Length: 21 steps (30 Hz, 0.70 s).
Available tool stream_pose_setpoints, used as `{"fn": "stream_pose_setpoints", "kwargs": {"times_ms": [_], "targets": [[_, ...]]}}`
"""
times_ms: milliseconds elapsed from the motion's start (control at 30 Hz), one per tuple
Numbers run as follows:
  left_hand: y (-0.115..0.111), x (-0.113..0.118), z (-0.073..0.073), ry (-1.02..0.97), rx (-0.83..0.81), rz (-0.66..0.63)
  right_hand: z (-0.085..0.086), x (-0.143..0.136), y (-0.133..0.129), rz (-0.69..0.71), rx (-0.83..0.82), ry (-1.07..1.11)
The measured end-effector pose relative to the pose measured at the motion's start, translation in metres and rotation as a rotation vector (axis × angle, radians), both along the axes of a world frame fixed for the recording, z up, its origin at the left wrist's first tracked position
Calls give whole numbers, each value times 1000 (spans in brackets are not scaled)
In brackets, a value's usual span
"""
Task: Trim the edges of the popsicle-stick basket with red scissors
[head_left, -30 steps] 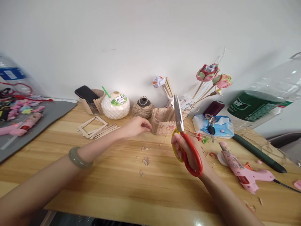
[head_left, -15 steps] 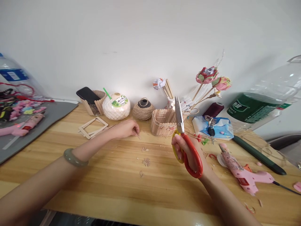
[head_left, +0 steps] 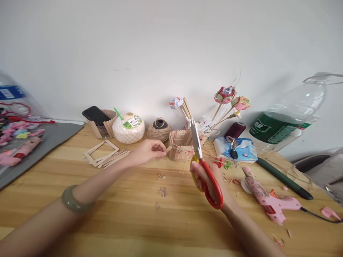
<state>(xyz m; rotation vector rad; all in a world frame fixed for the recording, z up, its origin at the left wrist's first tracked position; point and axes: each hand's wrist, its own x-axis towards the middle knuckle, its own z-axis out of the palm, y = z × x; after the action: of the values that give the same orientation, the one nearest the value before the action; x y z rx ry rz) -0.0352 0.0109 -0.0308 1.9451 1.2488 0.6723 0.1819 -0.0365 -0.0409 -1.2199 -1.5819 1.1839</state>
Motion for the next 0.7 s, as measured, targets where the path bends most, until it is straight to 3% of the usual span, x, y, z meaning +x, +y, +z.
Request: {"fn": "stream_pose_setpoints", "kwargs": {"times_ms": [100,200,433,700], "targets": [[-14,17,13,-466,-141,57,1,-1,0,47,28,-11],[-24,26,19,-658,-188,54,1,0,0,122,42,-40],[-36,38,21,-754,-236,82,4,2,-4,310,49,-143],[-42,42,16,-770,-270,74,5,-2,-6,314,29,-114]]}}
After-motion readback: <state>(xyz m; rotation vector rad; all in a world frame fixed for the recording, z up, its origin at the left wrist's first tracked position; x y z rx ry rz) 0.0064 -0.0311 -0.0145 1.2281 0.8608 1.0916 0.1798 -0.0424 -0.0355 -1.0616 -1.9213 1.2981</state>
